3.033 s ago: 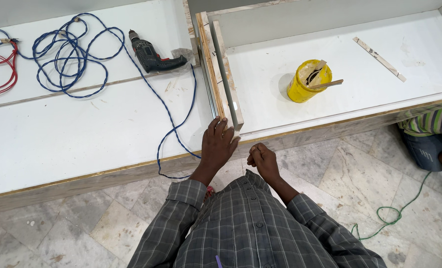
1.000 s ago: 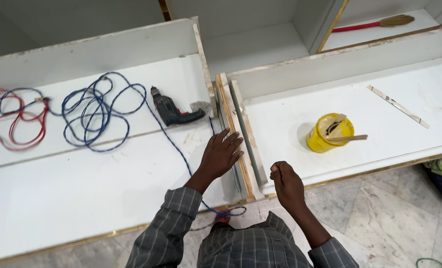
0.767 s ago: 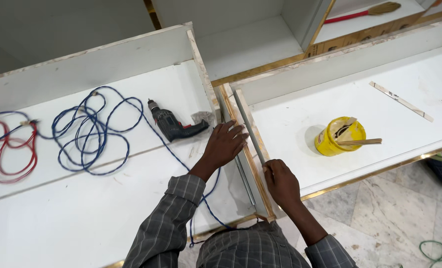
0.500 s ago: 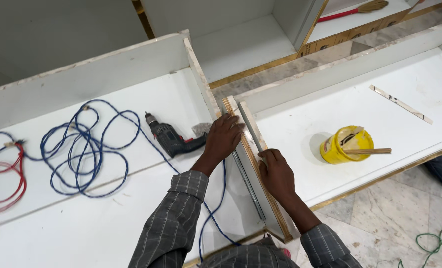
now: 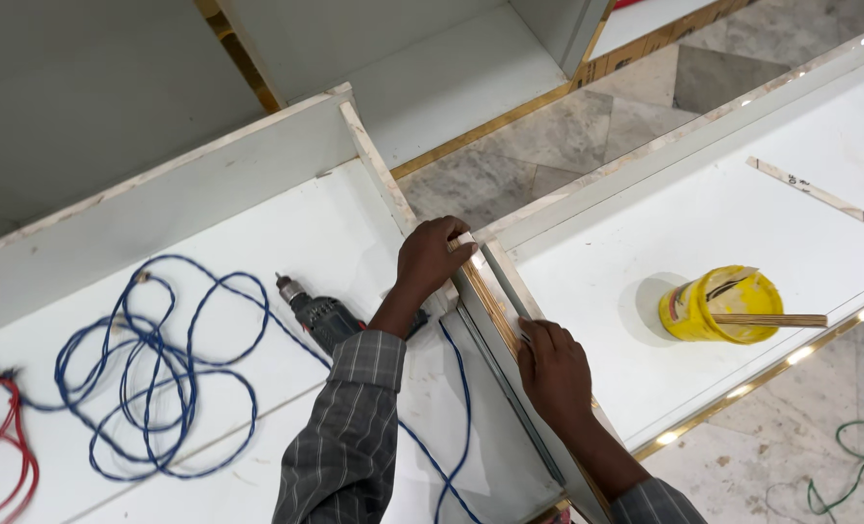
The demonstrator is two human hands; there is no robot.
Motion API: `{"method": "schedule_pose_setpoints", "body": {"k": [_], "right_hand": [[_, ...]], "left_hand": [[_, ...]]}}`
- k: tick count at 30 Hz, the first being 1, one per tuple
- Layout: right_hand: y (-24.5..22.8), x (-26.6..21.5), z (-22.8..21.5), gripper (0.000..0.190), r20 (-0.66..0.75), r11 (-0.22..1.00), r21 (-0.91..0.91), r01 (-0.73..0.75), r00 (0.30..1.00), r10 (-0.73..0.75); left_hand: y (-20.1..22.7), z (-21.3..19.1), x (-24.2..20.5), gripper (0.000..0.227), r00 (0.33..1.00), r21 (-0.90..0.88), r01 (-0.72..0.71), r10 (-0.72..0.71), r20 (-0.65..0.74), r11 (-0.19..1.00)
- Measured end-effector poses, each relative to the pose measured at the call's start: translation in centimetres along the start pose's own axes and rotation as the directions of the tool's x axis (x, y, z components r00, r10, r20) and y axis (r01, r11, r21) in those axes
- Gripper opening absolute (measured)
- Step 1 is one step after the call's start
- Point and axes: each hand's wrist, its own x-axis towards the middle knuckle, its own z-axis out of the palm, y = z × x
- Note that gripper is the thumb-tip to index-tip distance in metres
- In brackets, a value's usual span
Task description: The person aligns and secures a metal strip along the edge of a white cabinet using their hands. They adjust the strip's position and press it into place while working on a tiled floor with tools and materials nearby.
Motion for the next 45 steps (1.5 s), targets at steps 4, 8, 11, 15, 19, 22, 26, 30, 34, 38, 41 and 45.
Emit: {"method": "schedule_pose_setpoints", "body": {"k": [4,8,11,15,19,22,26,30,34,38,41,45], "right_hand": [[-0.1,-0.2,0.0,0.031,0.016,0.999,-0.045,0.001,1.000,0.000],[-0.2,-0.2,0.0,0.032,0.040,0.998,-0.060,-0.018,0.999,0.021],[-0.2,-0.2,0.0,0.033,0.063,0.997,-0.066,-0.039,0.997,0.043],[-0.2,-0.3,-0.1,0.032,0.074,0.996,-0.050,-0.069,0.995,0.073],[-0.2,-0.3,-0.1,0.034,0.094,0.995,-0.070,-0.077,0.992,0.083],[-0.3,-0.2,-0.2,0.033,0.098,0.994,-0.058,-0.089,0.991,0.094],[-0.4,-0.2,-0.3,0.033,0.100,0.994,-0.050,-0.096,0.990,0.100],[-0.4,-0.1,-0.4,0.034,0.103,0.994,-0.046,-0.096,0.990,0.100],[-0.3,-0.2,-0.3,0.034,0.094,0.995,-0.047,-0.083,0.992,0.087],[-0.2,-0.3,-0.1,0.034,0.087,0.996,-0.048,-0.070,0.993,0.074],[-0.1,-0.4,0.0,0.033,0.083,0.996,-0.055,-0.066,0.994,0.071],[0.1,-0.5,0.2,0.031,0.066,0.997,-0.063,-0.045,0.997,0.049]], "left_hand": [[0.5,-0.8,0.3,0.031,0.999,0.008,0.015,-0.016,0.038,1.000],[0.4,-0.3,-0.6,0.029,0.998,-0.021,-0.029,0.028,-0.055,0.999],[-0.1,0.2,-0.8,0.031,0.993,-0.041,-0.060,0.056,-0.104,0.997],[-0.6,0.4,-1.0,0.031,0.984,-0.083,-0.122,0.110,-0.142,0.989],[-0.8,0.4,-0.9,0.029,0.970,-0.068,-0.202,0.190,-0.152,0.977],[-1.0,0.5,-0.9,0.030,0.982,-0.077,-0.155,0.145,-0.121,0.985],[-1.1,0.7,-1.0,0.033,0.989,-0.098,-0.109,0.097,-0.113,0.989],[-1.0,0.8,-1.0,0.035,0.985,-0.117,-0.119,0.103,-0.139,0.986],[-0.7,0.7,-1.3,0.031,0.963,-0.109,-0.208,0.184,-0.198,0.972],[-0.8,0.6,-1.2,0.028,0.970,-0.090,-0.185,0.167,-0.174,0.979],[-0.9,0.7,-1.1,0.031,0.978,-0.081,-0.153,0.139,-0.156,0.985],[-1.0,0.9,-1.1,0.036,0.988,-0.111,-0.084,0.068,-0.140,0.990]]}}
